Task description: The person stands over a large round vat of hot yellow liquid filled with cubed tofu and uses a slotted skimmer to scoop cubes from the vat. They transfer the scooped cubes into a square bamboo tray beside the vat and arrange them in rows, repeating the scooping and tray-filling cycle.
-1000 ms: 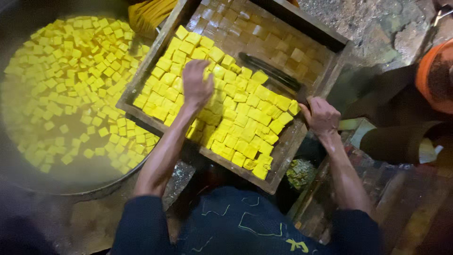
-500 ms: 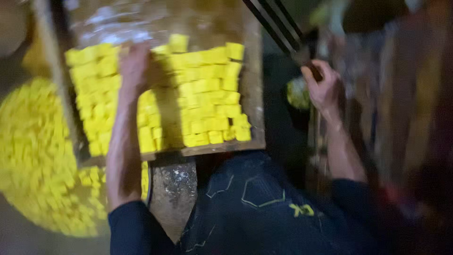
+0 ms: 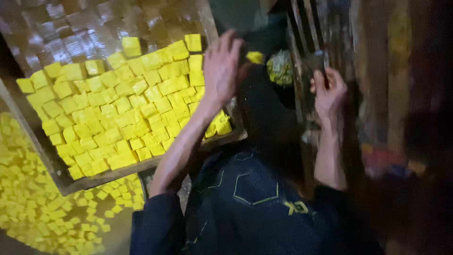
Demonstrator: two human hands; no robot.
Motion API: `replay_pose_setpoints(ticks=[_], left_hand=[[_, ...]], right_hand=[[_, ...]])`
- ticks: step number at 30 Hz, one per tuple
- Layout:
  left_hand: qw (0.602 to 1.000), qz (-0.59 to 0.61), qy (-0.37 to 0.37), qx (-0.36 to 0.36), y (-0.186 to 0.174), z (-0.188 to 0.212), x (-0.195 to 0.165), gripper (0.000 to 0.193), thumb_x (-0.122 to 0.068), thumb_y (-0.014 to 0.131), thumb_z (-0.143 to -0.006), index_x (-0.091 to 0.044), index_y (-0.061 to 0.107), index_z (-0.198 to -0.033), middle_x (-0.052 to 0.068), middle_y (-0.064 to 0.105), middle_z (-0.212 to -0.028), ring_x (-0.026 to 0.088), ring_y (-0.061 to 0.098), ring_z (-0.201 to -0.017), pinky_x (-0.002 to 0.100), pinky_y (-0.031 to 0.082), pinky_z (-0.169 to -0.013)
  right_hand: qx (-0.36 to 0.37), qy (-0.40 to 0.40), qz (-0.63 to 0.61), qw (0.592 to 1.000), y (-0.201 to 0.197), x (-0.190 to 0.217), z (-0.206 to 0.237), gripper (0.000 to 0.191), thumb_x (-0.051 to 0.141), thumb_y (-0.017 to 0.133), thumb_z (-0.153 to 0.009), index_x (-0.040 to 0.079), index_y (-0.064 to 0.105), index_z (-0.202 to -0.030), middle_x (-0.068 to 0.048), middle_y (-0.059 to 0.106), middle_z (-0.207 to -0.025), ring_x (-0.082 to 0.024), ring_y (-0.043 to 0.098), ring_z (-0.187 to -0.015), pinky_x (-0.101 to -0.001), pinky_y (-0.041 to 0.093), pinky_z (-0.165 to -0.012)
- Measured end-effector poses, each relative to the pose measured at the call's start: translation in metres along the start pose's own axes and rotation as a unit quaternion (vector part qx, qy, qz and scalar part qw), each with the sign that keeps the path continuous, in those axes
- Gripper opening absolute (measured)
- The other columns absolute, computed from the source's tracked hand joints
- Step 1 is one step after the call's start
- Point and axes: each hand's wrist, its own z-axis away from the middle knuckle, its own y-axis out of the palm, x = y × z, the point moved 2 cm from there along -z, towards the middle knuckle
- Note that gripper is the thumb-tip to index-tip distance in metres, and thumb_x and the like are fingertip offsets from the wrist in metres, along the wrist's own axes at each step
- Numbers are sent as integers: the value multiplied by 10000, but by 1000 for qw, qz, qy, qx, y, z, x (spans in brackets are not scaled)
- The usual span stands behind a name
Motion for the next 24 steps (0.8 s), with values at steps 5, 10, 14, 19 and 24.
replay_pose_setpoints(ticks=[5, 10, 14, 19, 24], left_hand=[[978, 149, -144, -24, -74, 67, 22, 407, -125, 812, -885, -70, 631, -1245, 142, 647, -1271, 358, 626, -1167, 438, 513, -969], [908, 79, -322, -256, -171, 225, 101, 164, 6, 652, -1012, -10, 644, -1175, 117, 669, -1112, 236, 672, -1016, 344, 570, -901], [769, -102, -498, -388, -240, 388, 149, 142, -43, 683, -1016, 7, 668, -1148, 149, 673, -1061, 264, 666, -950, 375, 554, -840], [618, -285, -643, -352, -249, 563, 165, 318, -196, 721, -954, 18, 672, -1184, 226, 669, -1181, 397, 612, -1141, 499, 474, -1009], [634, -224, -711, -206, -231, 619, 155, 519, -368, 669, -965, 13, 612, -1313, 270, 494, -1476, 461, 426, -1369, 589, 316, -1127]], right_hand=[[2, -41, -21, 999, 7, 21, -7, 217, 124, 691, -1113, -23, 627, -1260, -37, 696, -979, -90, 637, -807, -254, 527, -687], [65, -30, -15, 997, 83, 57, -9, 224, 168, 679, -1096, -15, 625, -1213, -33, 690, -899, -95, 621, -728, -256, 504, -639], [247, -101, -35, 963, 221, 124, 24, 231, 179, 699, -1072, -19, 621, -1162, -34, 671, -841, -87, 616, -719, -252, 506, -632], [532, -75, -124, 834, 427, 199, 180, 188, 172, 678, -1021, 12, 645, -1113, -16, 660, -821, -81, 596, -682, -248, 493, -613], [710, -143, -32, 688, 566, 210, 371, 238, 210, 708, -1017, -18, 719, -1087, -30, 694, -876, -70, 598, -778, -257, 503, -672]])
